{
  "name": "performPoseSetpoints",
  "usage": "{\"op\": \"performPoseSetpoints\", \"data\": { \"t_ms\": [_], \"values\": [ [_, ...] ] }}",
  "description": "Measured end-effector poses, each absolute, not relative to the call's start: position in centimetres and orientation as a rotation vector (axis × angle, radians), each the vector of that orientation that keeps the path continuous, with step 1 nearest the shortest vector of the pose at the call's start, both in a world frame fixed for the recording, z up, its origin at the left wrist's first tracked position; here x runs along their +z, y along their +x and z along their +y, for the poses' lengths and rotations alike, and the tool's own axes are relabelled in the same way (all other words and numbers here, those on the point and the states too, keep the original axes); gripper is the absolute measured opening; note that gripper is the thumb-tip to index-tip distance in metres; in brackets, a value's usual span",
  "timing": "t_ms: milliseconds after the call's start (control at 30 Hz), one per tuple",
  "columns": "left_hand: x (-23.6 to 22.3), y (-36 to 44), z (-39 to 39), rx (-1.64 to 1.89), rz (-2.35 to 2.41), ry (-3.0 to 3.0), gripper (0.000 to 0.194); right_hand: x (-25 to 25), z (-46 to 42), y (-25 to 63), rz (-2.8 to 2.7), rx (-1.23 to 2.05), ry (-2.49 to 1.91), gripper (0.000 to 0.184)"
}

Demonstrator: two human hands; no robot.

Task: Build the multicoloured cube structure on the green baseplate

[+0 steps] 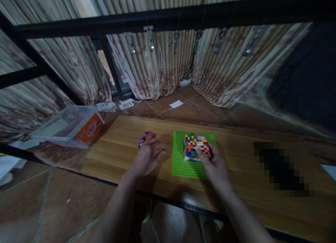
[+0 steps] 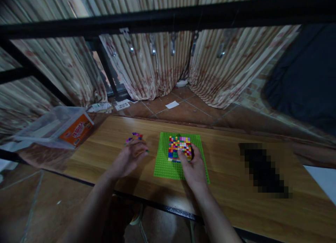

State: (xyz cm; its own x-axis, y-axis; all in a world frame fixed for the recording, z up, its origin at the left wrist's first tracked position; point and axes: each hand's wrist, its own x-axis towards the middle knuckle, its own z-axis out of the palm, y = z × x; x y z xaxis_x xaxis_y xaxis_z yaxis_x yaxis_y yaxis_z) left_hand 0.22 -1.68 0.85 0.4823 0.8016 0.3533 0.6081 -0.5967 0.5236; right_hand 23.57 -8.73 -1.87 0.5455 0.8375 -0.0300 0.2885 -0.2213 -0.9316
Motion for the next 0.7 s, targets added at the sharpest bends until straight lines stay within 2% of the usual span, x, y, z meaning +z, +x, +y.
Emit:
{"op": "performPoseSetpoints", "data": {
  "t_ms": [100,267,700],
  "values": [
    [1.0,3.1,-3.0,0.867,1.018,2.333,0.012,-1.8,-8.7,23.6,-0.953,0.648,-1.768,0.068],
    [0.8,6.2,-4.6,1.064,1.067,2.227,0.014,-1.9,-8.7,23.6,-0.962,0.645,-1.739,0.068],
    [-0.5,8.0,-4.8,1.187,1.163,2.245,0.015,-1.8,-8.6,23.7,-0.948,0.654,-1.744,0.067]
  ]
}}
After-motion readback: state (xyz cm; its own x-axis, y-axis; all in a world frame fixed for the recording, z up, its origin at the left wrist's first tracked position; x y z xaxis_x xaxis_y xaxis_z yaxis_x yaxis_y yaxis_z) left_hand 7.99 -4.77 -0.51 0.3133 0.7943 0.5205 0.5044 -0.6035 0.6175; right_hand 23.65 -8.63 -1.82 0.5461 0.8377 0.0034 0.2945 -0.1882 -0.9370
